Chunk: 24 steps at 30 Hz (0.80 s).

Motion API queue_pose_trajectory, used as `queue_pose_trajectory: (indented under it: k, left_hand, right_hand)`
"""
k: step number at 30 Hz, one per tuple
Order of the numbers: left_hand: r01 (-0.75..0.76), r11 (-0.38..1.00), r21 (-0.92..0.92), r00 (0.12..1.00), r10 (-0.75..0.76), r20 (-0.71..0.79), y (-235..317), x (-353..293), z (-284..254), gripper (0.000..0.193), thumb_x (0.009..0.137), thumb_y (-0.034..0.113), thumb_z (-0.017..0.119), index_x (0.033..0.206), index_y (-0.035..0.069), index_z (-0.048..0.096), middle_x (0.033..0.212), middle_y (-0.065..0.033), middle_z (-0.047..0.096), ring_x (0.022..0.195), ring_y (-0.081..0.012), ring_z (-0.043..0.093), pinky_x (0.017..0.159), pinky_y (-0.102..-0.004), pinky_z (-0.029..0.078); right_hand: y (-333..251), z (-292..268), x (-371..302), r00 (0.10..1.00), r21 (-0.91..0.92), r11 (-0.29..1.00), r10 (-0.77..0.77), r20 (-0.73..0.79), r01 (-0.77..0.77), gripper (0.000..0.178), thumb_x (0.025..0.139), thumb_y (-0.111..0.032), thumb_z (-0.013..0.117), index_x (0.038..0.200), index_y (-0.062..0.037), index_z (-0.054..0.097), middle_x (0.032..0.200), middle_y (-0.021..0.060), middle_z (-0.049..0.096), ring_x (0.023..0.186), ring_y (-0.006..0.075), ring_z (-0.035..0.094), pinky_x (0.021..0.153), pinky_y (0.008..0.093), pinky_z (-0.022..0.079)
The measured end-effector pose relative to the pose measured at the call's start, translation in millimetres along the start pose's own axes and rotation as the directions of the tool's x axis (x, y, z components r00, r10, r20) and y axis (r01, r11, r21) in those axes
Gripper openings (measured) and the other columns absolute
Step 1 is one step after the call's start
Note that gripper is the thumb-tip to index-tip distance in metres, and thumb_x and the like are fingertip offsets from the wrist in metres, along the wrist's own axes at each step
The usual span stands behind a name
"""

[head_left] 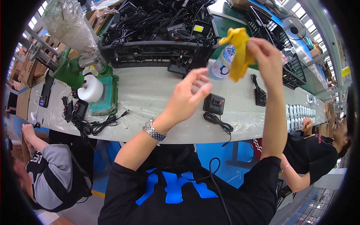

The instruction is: Assembling and cleaning small solar-powered LED garden lights at a factory workstation.

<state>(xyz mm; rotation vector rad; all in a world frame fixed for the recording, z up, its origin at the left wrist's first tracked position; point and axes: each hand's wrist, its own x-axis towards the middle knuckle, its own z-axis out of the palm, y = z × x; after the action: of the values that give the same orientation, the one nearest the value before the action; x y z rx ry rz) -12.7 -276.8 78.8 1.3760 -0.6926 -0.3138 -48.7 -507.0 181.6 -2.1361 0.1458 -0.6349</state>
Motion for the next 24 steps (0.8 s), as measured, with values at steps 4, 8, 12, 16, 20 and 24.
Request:
queue_pose_trajectory:
  k: [4, 8, 12, 16, 20, 24]
  left_hand:
    - [0.029, 0.979, 0.203, 0.995, -0.047, 0.088, -26.5, -29.2, 7.6, 0.046, 0.085, 0.024, 0.066, 0.124, 0.002, 0.054, 0.11, -0.0128, 0.062, 0.091, -0.0224, 0.062, 0.077, -0.0326, 0.05]
    - [-0.024, 0.955, 0.296, 0.986, -0.027, 0.166, -38.9, -51.3, 16.1, 0.044, 0.083, 0.022, 0.068, 0.121, 0.002, 0.055, 0.11, -0.0157, 0.06, 0.097, -0.0296, 0.06, 0.08, -0.0364, 0.05]
    - [-0.168, 0.857, 0.488, 0.985, 0.131, 0.108, -55.1, -60.0, 9.3, 0.043, 0.082, 0.02, 0.068, 0.118, 0.001, 0.055, 0.104, -0.0141, 0.06, 0.095, -0.0311, 0.059, 0.081, -0.0378, 0.049]
    - [-0.165, 0.806, 0.568, 0.985, 0.102, 0.142, -58.2, -66.5, 7.7, 0.041, 0.081, 0.018, 0.067, 0.117, 0.002, 0.056, 0.101, -0.013, 0.06, 0.091, -0.0301, 0.059, 0.08, -0.0385, 0.048]
    - [-0.158, 0.768, 0.621, 0.983, 0.061, 0.174, -68.4, -74.5, 7.0, 0.046, 0.079, 0.014, 0.067, 0.122, 0.003, 0.055, 0.108, -0.0127, 0.058, 0.098, -0.0291, 0.056, 0.085, -0.0392, 0.047]
    - [-0.248, 0.675, 0.695, 0.966, 0.123, 0.225, -73.6, -61.0, 12.6, 0.061, 0.076, 0.012, 0.068, 0.133, 0.005, 0.048, 0.122, -0.0147, 0.055, 0.117, -0.0299, 0.05, 0.097, -0.0399, 0.042]
  right_hand:
    - [17.6, -19.1, 52.1, 0.996, -0.358, 0.933, -0.057, -0.073, 0.027, 0.026, 0.091, -0.021, 0.062, 0.106, 0.0002, 0.068, 0.091, 0.0047, 0.069, 0.08, 0.0105, 0.063, 0.074, 0.0244, 0.049]
    - [46.5, -20.4, 60.4, 0.997, -0.499, 0.866, 0.018, 0.079, 0.024, 0.029, 0.091, -0.025, 0.061, 0.107, -0.0022, 0.068, 0.095, 0.0056, 0.07, 0.085, 0.0115, 0.063, 0.076, 0.0263, 0.048]
    - [38.1, -15.3, 35.1, 0.96, -0.198, 0.977, -0.131, -0.247, 0.082, 0.031, 0.092, -0.024, 0.061, 0.114, -0.0044, 0.066, 0.102, 0.0053, 0.068, 0.091, 0.0105, 0.061, 0.079, 0.0249, 0.046]
    - [59.2, -1.3, -66.9, 0.984, -0.256, 0.961, -0.139, -0.108, 0.108, 0.028, 0.089, -0.018, 0.062, 0.113, -0.0033, 0.063, 0.096, 0.0053, 0.063, 0.09, 0.0123, 0.057, 0.082, 0.0257, 0.044]
    - [90.8, 30.5, -148.6, 0.913, -0.353, 0.935, 0.139, 0.385, 0.007, 0.069, 0.071, -0.014, 0.076, 0.133, -0.0049, 0.049, 0.12, 0.0114, 0.057, 0.107, 0.0238, 0.056, 0.085, 0.033, 0.045]
    - [84.0, 56.0, -185.2, 0.965, -0.275, 0.95, 0.197, 0.172, -0.145, 0.069, 0.07, -0.013, 0.077, 0.132, -0.0035, 0.049, 0.121, 0.0134, 0.056, 0.111, 0.0264, 0.055, 0.086, 0.036, 0.046]
